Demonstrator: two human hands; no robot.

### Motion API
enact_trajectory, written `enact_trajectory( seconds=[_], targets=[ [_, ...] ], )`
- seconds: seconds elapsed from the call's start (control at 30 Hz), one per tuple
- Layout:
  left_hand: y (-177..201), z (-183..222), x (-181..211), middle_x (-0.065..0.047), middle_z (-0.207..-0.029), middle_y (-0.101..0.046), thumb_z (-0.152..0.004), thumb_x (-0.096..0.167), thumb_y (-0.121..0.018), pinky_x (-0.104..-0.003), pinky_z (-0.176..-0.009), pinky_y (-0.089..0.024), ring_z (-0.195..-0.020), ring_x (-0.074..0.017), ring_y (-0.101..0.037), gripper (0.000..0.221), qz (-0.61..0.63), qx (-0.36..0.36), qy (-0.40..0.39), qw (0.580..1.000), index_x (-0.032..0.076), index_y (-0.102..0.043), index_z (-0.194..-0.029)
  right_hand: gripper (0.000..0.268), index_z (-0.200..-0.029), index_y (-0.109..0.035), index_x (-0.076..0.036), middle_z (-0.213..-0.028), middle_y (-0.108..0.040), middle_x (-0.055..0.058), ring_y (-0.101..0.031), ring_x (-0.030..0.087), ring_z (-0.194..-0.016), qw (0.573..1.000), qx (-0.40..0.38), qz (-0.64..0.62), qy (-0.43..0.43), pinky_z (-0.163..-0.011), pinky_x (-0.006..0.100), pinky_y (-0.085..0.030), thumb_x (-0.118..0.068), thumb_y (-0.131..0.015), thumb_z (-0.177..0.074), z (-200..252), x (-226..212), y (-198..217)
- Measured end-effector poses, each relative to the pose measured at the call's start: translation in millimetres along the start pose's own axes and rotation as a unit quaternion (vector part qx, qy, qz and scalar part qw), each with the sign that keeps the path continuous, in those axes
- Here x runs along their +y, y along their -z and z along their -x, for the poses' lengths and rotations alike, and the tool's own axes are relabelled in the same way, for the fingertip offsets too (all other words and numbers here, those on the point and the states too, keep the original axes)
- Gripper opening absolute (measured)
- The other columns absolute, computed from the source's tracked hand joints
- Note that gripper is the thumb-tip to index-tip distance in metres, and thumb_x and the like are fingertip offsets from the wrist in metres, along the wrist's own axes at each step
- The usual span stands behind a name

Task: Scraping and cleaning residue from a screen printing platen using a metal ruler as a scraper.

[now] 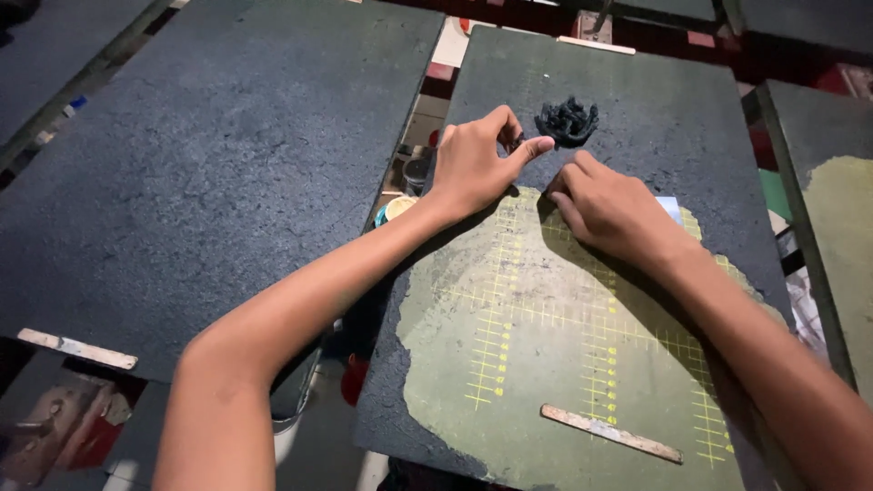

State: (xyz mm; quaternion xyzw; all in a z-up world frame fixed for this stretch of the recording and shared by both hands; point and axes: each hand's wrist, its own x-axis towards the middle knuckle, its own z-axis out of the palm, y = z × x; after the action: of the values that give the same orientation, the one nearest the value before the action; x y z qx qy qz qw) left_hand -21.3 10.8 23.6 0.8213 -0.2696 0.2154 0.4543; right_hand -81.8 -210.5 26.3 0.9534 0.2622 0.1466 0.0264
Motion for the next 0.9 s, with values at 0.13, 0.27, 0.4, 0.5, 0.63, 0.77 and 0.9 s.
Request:
enact_trajectory(
  seconds=[0.13, 0.27, 0.4, 0.5, 0.63, 0.77, 0.9],
  targets=[
    [-1, 0, -1, 0.002, -0.072, -0.071, -0.092, 0.060, -0.067, -0.043, -0.083, -0.046, -0.078, -0.0282, -0.074, 0.043, -0.006, 0.000, 0.000, 1.000, 0.018, -0.057, -0.085, 0.018, -0.105, -0.054, -0.009, -0.092, -0.047, 0.007, -0.065, 0.039, -0.079, 0.999, -0.019, -0.032, -0.020, -0.053, 0.049, -0.051, -0.027, -0.055, -0.103, -1, -1, 1],
    [1, 1, -1, 0.002, -0.072, -0.071, -0.095, 0.059, -0.064, -0.043, -0.083, -0.045, -0.076, -0.0278, -0.074, 0.043, 0.002, -0.006, 0.001, 1.000, 0.018, -0.057, -0.085, 0.015, -0.109, -0.057, -0.010, -0.092, -0.051, 0.007, -0.065, 0.041, -0.081, 0.993, -0.030, -0.099, -0.053, -0.055, 0.049, -0.051, -0.024, -0.056, -0.105, -2, 6, -3],
    [3, 0, 0, 0.002, -0.070, -0.070, -0.096, 0.058, -0.063, -0.042, -0.083, -0.045, -0.076, -0.0273, -0.074, 0.043, 0.000, -0.016, -0.004, 1.000, 0.018, -0.056, -0.084, 0.015, -0.107, -0.064, -0.007, -0.093, -0.058, 0.013, -0.066, 0.044, -0.091, 0.971, -0.026, -0.215, -0.104, -0.068, 0.048, -0.052, -0.020, -0.062, -0.102, -3, 1, 6],
    [3, 1, 3, 0.000, -0.070, -0.070, -0.096, 0.057, -0.064, -0.043, -0.081, -0.045, -0.075, -0.0298, -0.073, 0.042, -0.014, -0.019, -0.017, 1.000, 0.017, -0.057, -0.085, 0.021, -0.106, -0.067, -0.003, -0.091, -0.063, 0.020, -0.066, 0.045, -0.090, 0.939, 0.006, -0.310, -0.152, -0.073, 0.049, -0.051, -0.023, -0.062, -0.105, -7, 1, 12],
    [3, 0, 2, 0.000, -0.071, -0.070, -0.098, 0.055, -0.064, -0.043, -0.080, -0.045, -0.073, -0.0285, -0.072, 0.041, -0.019, -0.020, -0.026, 0.999, 0.017, -0.058, -0.086, 0.025, -0.110, -0.072, -0.005, -0.094, -0.069, 0.019, -0.068, 0.033, -0.086, 0.923, 0.010, -0.348, -0.165, -0.076, 0.046, -0.052, -0.028, -0.061, -0.106, -5, -6, 29],
    [2, 0, 2, -0.001, -0.069, -0.069, -0.096, 0.057, -0.063, -0.043, -0.081, -0.045, -0.074, -0.0309, -0.072, 0.043, -0.017, -0.032, -0.009, 0.999, 0.016, -0.058, -0.085, 0.021, -0.099, -0.079, -0.015, -0.089, -0.070, 0.012, -0.066, 0.025, -0.080, 0.932, 0.057, -0.332, -0.134, -0.073, 0.037, -0.051, -0.026, -0.087, -0.083, -5, -12, 24],
    [0, -2, -2, 0.001, -0.069, -0.070, -0.094, 0.062, -0.062, -0.041, -0.082, -0.046, -0.074, -0.0293, -0.073, 0.045, -0.005, -0.040, 0.025, 0.999, 0.018, -0.059, -0.083, 0.011, -0.089, -0.081, -0.014, -0.085, -0.070, 0.010, -0.065, 0.024, -0.074, 0.933, 0.088, -0.323, -0.131, -0.066, 0.034, -0.049, -0.018, -0.088, -0.081, -5, -8, 12]
  ],
)
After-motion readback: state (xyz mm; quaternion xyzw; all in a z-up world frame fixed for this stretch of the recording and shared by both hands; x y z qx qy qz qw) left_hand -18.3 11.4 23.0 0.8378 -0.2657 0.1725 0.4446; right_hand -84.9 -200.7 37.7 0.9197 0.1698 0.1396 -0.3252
